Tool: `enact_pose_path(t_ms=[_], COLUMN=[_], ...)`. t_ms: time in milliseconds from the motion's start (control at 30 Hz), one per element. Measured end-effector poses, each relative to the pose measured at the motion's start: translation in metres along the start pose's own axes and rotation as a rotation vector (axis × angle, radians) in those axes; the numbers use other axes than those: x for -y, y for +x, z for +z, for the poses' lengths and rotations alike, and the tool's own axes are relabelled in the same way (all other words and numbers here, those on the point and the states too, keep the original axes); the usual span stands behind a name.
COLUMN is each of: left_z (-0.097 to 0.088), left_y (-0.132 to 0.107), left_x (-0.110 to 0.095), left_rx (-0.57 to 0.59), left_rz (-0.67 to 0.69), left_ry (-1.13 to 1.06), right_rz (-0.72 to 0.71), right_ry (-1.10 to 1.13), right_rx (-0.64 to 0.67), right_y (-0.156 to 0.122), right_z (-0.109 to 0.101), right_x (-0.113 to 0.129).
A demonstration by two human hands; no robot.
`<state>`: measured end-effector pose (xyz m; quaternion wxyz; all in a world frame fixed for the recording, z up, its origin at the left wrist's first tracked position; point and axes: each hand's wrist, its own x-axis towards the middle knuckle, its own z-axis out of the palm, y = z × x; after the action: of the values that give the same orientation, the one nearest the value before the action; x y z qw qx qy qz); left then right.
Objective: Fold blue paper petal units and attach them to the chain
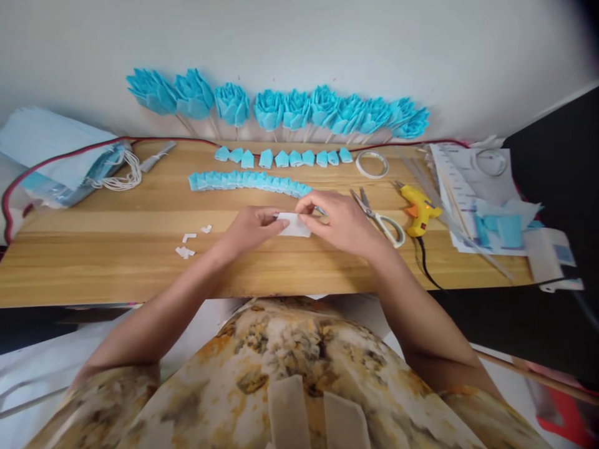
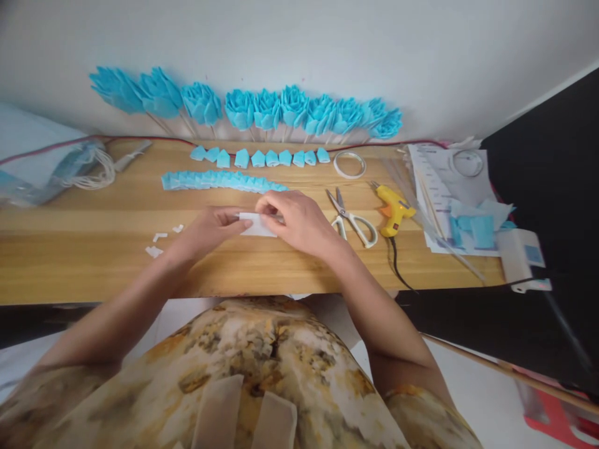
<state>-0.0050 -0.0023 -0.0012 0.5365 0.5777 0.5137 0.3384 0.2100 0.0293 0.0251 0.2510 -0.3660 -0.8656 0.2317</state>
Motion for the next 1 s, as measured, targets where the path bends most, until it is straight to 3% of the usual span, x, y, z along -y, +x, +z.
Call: enact_pose_path(t_ms=[167, 300, 467, 567, 733, 1000], left_z=[0.005, 0.005, 0.007, 0.008, 0.01, 0.015], left_y=[0.023, 0.033, 0.035, 0.034, 0.03, 0.026], left_x=[-0.004, -0.005, 0.004, 0.009, 0.012, 0.01], left_rx=[-0.074, -0.075, -0.108, -0.105, -0.087, -0.083], left_rz=[-0.004, -0.022, -0.07, -0.095, -0.088, -0.118], left_ry=[-0.429, -0.594, -0.633, -0.627, -0.588, -0.553], right_rz=[0.091, 0.094, 0.055, 0.064, -0.004, 0.114], right_ry=[0.297, 0.447, 0.376, 0.226, 0.164, 0.214], right_rx=[-0.265, -0.324, -0.376, -0.349, -0.303, -0.336], right_y=[0.003, -0.005, -0.015, -0.016, -0.015, -0.017], right_z=[0.001, 0.019, 0.038, 0.038, 0.036, 0.04], right_x=[-0.02, -0.046, -0.055, -0.051, -0.048, -0.044])
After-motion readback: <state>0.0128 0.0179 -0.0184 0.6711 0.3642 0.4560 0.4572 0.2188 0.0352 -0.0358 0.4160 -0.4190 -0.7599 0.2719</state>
